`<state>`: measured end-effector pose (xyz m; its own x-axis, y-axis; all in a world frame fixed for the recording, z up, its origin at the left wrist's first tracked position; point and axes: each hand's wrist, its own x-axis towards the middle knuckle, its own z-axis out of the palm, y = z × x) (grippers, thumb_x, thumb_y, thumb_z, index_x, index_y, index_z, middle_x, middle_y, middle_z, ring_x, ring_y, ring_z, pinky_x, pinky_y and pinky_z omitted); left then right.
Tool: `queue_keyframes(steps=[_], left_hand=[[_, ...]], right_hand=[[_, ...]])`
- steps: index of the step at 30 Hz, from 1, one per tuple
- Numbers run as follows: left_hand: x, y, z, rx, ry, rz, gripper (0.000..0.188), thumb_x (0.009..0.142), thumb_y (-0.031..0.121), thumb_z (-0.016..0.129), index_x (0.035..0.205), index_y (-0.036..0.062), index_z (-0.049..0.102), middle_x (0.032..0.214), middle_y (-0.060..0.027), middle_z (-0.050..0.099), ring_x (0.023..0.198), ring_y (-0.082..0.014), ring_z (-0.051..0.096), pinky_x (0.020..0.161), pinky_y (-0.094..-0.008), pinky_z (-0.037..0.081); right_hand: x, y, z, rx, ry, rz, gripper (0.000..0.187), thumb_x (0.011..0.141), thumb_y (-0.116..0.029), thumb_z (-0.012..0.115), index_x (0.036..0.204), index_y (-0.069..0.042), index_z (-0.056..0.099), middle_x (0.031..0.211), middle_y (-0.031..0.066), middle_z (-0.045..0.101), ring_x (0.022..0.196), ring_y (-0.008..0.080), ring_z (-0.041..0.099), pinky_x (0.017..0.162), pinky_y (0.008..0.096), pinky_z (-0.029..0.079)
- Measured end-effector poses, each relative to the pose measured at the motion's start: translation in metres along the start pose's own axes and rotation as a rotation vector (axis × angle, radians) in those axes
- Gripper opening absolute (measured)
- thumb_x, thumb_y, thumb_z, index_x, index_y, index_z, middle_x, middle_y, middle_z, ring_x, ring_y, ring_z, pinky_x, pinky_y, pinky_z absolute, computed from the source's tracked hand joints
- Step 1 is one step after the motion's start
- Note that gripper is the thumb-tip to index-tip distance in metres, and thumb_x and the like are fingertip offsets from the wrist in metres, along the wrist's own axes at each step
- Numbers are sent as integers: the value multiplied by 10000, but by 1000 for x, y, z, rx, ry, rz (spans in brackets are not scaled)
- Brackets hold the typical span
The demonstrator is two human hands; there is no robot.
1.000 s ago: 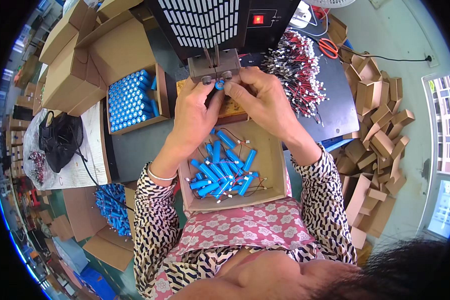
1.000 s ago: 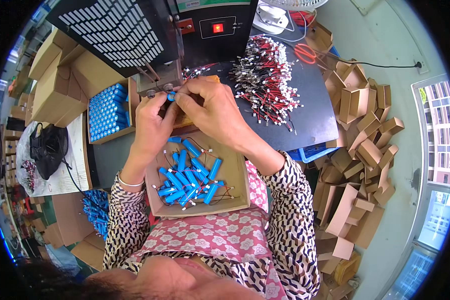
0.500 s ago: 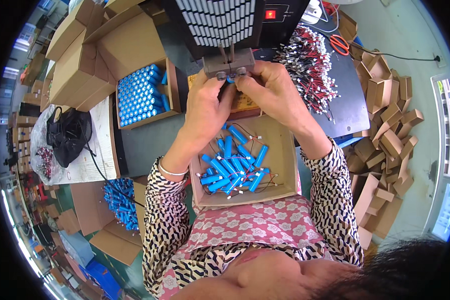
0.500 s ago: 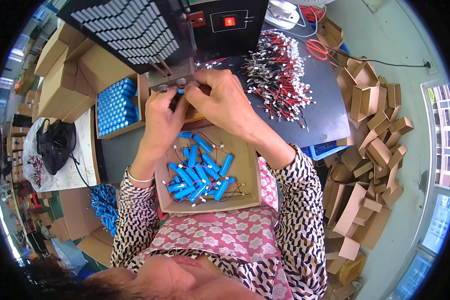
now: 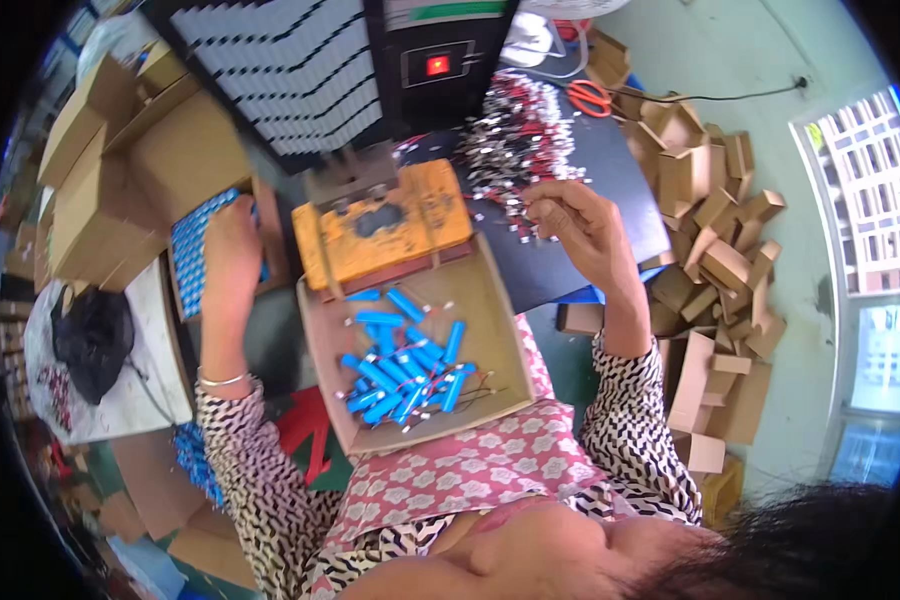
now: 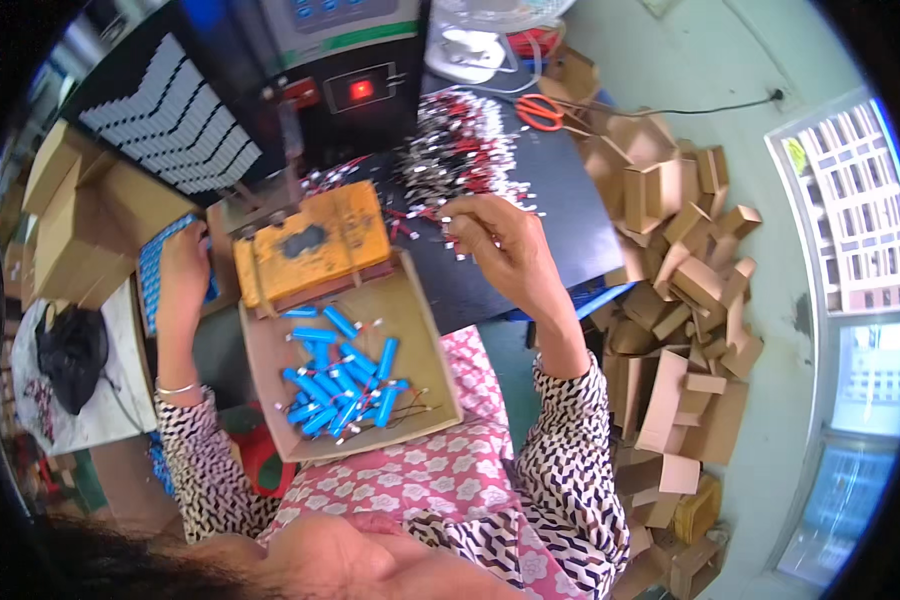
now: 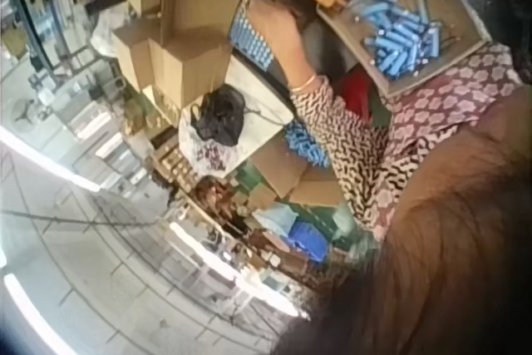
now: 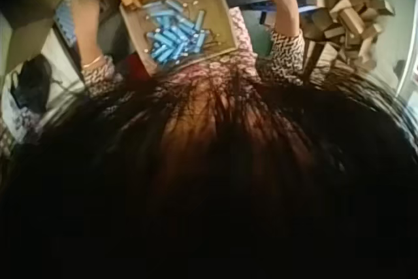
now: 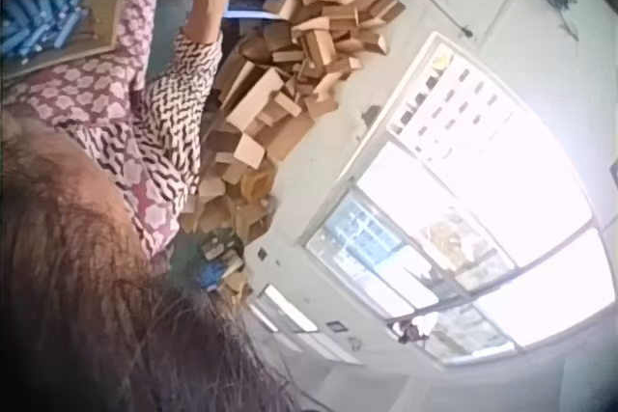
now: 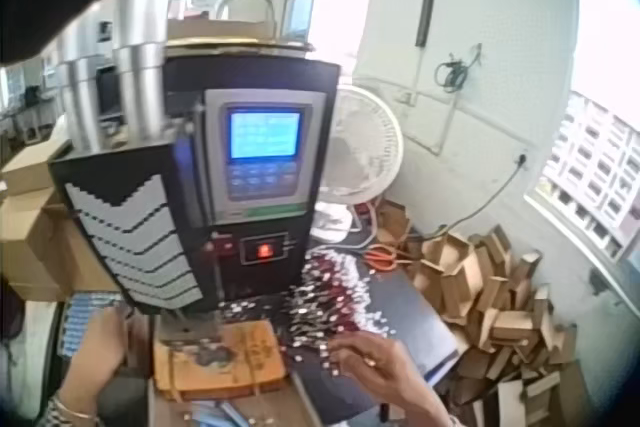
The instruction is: The person attaches wire leads to battery cells using a spot welding machine and places the assembled batteries into a box.
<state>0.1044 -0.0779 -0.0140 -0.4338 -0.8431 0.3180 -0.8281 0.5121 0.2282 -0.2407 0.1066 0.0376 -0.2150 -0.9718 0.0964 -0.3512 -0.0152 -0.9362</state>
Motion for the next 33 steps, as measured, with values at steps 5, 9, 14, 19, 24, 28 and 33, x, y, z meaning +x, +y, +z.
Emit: queue_keyframes(steps=[5,9,14,19,24,28,33], left_hand=[[19,-31,34,-116,-79,54,127,805,26,489,760,-40,588,720,-271,585,712,-422,609,593,-499,446],[18,-39,38,5,-27,71,107,779,8,507,762,-15,610,751,-247,615,758,-423,620,630,-485,489],[18,-45,43,145,-98,-75,105,795,21,504,796,-5,606,812,-239,626,827,-413,621,679,-488,488],[24,-51,36,-64,-86,50,123,786,76,557,852,-7,620,853,-245,634,821,-417,617,684,-457,480],[30,-21,-2,-337,-195,-94,265,686,26,629,947,-15,636,666,-192,574,569,-275,551,541,-378,435],[20,-28,-17,-387,-110,-76,214,723,84,634,881,-56,599,766,-256,614,702,-400,604,626,-438,469],[6,0,-50,-489,-44,-33,167,811,113,647,851,-40,596,721,-199,590,643,-346,571,578,-389,424]], right_hand=[[-29,52,-26,-552,222,-122,93,852,-24,586,931,18,609,812,183,606,735,320,606,646,366,476],[-46,72,-10,-910,339,16,98,844,-26,571,933,-11,533,806,181,529,756,373,566,651,455,439],[-37,91,-12,-1140,311,68,156,779,-4,585,920,-22,519,866,150,547,827,356,582,708,434,471],[-26,92,-28,-1170,117,0,97,752,-85,588,829,-33,559,851,148,532,828,316,552,726,404,471],[-34,103,-43,-921,227,108,204,833,6,501,1030,1,450,720,213,533,684,388,564,598,470,470],[-32,91,-36,-691,153,21,149,935,-48,397,1036,-38,506,663,180,558,560,278,580,533,371,439],[-18,27,-28,441,386,321,192,959,-108,435,930,20,574,792,73,620,696,166,611,647,265,478]])
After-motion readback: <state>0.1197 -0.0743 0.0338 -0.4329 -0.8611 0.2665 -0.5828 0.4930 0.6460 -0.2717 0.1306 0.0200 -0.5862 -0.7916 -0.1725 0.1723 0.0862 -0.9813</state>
